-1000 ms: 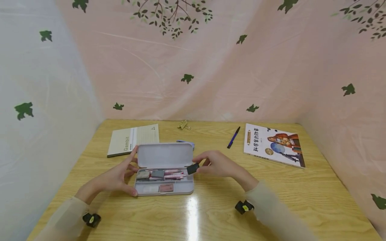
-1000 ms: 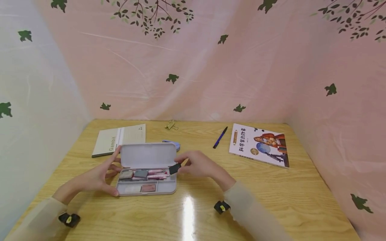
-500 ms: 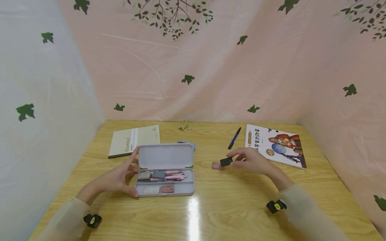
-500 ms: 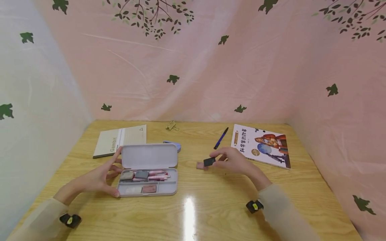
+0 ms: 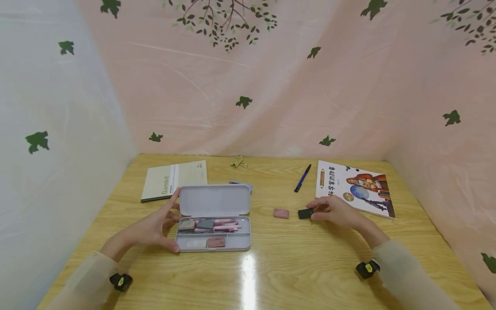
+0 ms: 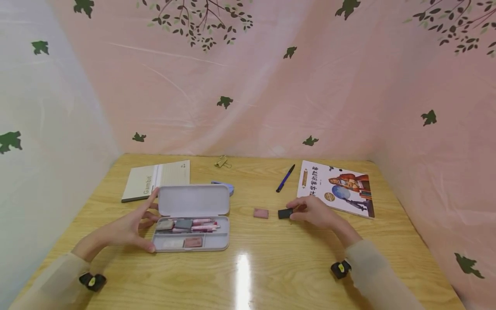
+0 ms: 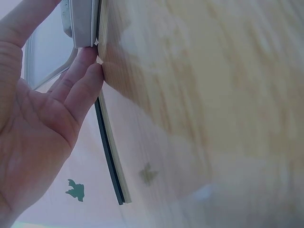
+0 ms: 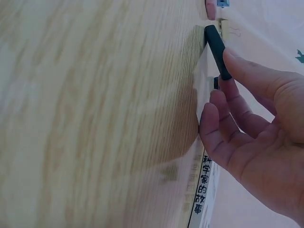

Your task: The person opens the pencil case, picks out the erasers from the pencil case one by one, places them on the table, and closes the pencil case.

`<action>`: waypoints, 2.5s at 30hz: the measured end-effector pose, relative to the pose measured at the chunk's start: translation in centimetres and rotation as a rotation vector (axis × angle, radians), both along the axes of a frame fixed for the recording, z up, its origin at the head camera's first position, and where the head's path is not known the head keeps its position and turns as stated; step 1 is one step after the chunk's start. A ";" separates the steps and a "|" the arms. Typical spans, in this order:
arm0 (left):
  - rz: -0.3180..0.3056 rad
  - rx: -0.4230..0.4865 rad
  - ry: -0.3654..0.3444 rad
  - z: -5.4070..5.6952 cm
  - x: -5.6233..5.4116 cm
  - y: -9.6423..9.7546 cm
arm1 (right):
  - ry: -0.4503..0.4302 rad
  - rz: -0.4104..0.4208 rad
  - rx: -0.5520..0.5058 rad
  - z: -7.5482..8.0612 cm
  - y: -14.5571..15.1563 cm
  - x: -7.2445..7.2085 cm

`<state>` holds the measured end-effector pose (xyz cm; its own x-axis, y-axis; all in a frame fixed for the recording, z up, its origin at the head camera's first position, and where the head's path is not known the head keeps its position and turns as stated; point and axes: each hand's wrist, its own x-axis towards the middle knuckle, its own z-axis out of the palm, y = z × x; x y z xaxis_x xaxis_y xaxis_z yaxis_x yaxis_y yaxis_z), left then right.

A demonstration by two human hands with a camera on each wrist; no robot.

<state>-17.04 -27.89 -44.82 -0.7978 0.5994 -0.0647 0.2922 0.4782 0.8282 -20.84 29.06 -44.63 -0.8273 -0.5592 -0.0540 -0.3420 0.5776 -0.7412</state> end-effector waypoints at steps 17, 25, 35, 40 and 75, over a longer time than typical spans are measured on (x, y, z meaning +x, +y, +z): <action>-0.003 -0.005 0.009 -0.1 0.1 0.0 | -0.038 -0.011 0.009 0.2 -0.1 0.2; 0.003 -0.022 0.018 0.2 -0.4 0.3 | -0.027 -0.052 0.038 0.6 0.1 0.1; 0.006 -0.014 0.008 -0.1 -0.1 0.0 | 0.114 -0.127 0.027 0.9 -1.4 0.0; 0.019 -0.015 -0.023 -0.1 0.2 -0.2 | 0.243 -0.115 -0.045 2.0 -4.3 0.7; 0.018 -0.021 -0.024 0.0 -0.2 0.1 | 0.162 0.200 0.017 0.9 -25.2 1.6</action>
<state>-17.20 -27.83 -44.82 -0.8067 0.5830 -0.0968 0.2630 0.5009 0.8246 -19.20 3.84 -43.70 -0.6992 -0.7124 0.0599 -0.5642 0.4983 -0.6583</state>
